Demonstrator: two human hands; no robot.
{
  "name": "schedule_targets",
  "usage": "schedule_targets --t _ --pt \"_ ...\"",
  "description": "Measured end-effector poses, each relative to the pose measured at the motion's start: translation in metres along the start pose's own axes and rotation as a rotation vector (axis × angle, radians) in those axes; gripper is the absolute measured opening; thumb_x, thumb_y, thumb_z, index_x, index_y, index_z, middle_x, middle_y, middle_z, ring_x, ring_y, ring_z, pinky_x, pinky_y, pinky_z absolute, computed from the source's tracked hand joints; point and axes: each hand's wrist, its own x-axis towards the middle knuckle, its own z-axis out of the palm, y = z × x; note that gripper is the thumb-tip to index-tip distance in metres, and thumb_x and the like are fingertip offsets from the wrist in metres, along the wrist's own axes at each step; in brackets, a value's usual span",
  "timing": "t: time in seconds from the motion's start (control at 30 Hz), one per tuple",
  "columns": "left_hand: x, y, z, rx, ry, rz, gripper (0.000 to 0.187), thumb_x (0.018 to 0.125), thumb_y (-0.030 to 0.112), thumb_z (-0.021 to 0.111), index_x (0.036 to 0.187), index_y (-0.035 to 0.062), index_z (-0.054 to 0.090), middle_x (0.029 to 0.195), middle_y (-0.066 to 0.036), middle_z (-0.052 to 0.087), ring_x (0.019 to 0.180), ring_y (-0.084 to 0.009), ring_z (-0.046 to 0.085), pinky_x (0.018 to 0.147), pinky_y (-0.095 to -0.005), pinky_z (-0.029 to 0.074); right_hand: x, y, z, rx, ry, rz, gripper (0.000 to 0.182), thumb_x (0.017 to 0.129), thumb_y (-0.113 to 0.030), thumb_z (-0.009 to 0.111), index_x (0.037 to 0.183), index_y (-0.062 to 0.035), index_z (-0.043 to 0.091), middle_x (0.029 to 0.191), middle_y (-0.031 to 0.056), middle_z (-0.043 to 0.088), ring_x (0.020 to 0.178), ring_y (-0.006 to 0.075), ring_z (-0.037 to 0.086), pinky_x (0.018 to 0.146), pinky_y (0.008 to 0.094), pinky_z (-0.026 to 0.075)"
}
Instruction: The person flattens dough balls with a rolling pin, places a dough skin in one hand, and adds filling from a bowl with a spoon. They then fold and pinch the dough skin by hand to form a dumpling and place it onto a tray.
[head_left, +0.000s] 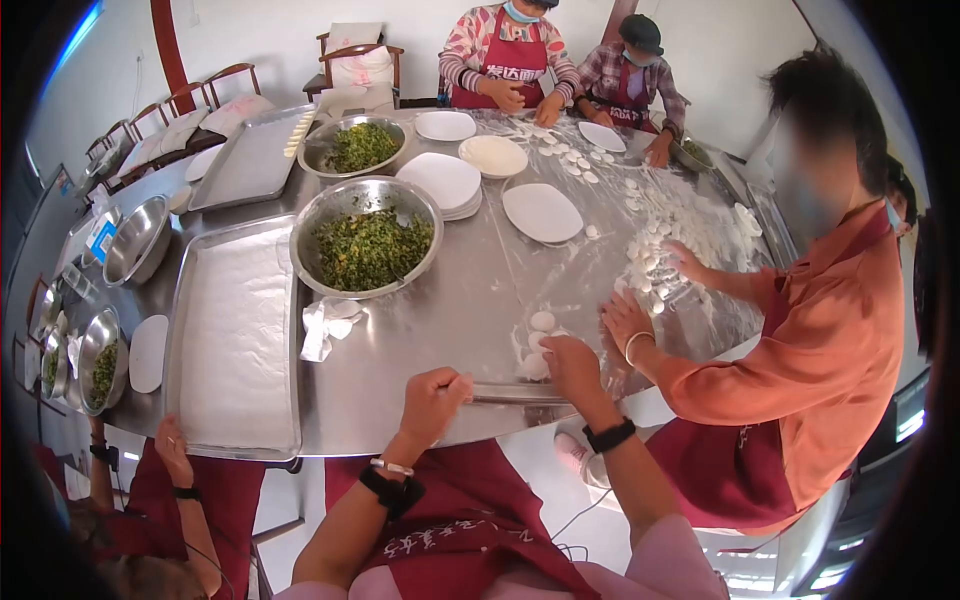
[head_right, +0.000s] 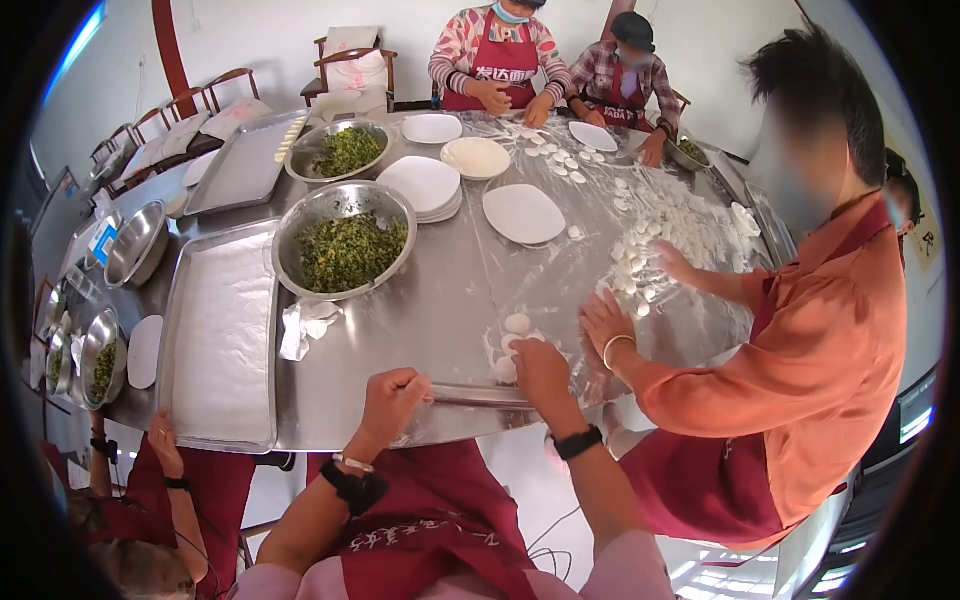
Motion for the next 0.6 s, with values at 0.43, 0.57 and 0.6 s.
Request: schedule_targets --t 0.43,0.57,0.6 --pt "-0.009 -0.012 0.007 -0.082 0.093 0.018 0.035 0.094 0.016 0.060 0.064 -0.0015 0.056 0.058 -0.005 0.057 0.056 -0.0087 0.053 0.055 -0.0269 0.042 0.009 -0.009 0.009 -0.252 -0.219 0.025 0.023 0.075 -0.014 0.075 0.093 -0.0067 0.062 0.098 0.0162 0.060 0.092 0.0334 0.066 0.070 0.0453 0.055" --pt "-0.014 -0.018 0.008 -0.080 0.103 0.033 0.034 0.094 0.015 0.059 0.064 -0.0011 0.056 0.058 -0.004 0.058 0.057 -0.0087 0.054 0.055 -0.0264 0.043 0.008 -0.016 0.012 -0.063 -0.230 0.009 0.024 0.076 -0.014 0.072 0.098 -0.0059 0.065 0.094 0.0165 0.066 0.089 0.0326 0.067 0.070 0.0426 0.055" --pt "-0.015 -0.017 0.008 -0.093 0.108 0.033 0.033 0.094 0.015 0.059 0.065 -0.0011 0.056 0.059 -0.004 0.058 0.057 -0.0087 0.054 0.055 -0.0263 0.043 0.009 -0.016 0.017 0.094 -0.174 -0.048 0.024 0.076 -0.014 0.072 0.098 -0.0052 0.067 0.093 0.0166 0.067 0.088 0.0323 0.067 0.071 0.0415 0.055"
